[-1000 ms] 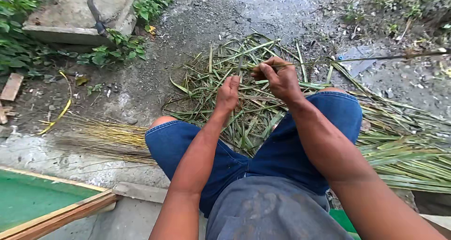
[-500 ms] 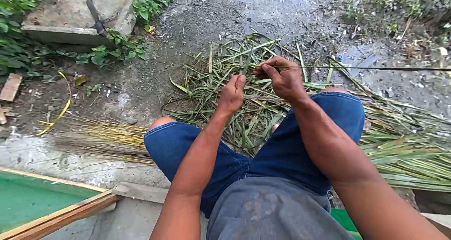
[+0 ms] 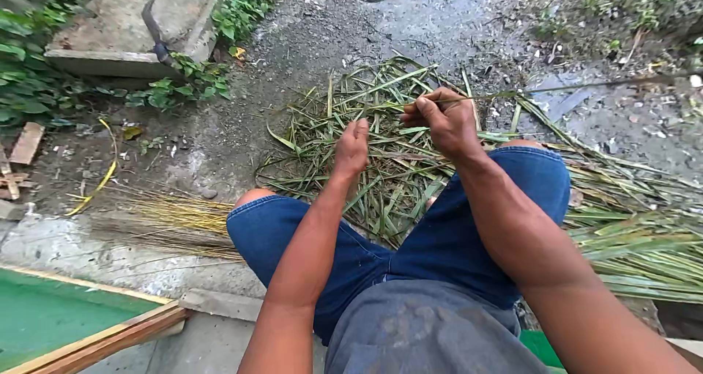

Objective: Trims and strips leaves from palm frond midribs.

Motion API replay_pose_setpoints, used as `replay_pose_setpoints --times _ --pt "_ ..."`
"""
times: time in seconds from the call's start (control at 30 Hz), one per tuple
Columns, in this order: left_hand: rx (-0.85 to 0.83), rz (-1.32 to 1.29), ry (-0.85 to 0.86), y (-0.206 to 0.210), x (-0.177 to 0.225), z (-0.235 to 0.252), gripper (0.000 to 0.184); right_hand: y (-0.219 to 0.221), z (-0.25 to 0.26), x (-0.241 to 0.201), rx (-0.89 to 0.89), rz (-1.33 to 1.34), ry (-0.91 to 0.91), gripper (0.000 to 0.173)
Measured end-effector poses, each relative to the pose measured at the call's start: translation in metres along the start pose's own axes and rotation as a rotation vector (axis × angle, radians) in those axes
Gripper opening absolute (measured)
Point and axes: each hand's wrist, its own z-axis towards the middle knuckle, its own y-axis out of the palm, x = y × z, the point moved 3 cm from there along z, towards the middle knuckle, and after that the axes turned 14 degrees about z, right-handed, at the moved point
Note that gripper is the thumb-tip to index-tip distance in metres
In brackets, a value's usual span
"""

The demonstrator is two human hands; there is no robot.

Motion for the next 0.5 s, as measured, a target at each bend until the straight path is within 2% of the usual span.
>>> replay_pose_setpoints --times 0.07,0.1,0.23,0.37,0.5 --pt "0.017 0.047 0.136 0.005 0.014 -0.013 0.048 0.005 -0.003 0.004 -0.003 0.012 0.026 0.012" --pt "0.022 0.039 0.145 0.006 0.012 -0.012 0.048 0.006 -0.004 0.004 -0.004 0.023 0.035 0.012" --pt "-0.002 -0.038 -0.070 0.000 -0.013 0.004 0.054 -0.002 0.000 0.003 0.028 0.102 0.046 0.013" --pt "0.010 -0.003 0.078 0.005 0.007 -0.010 0.049 -0.002 -0.002 0.004 0.046 0.154 0.072 0.013" --pt "0.012 -0.086 -0.127 -0.001 -0.018 0.008 0.056 -0.012 0.002 0.001 0.071 0.180 0.071 0.012"
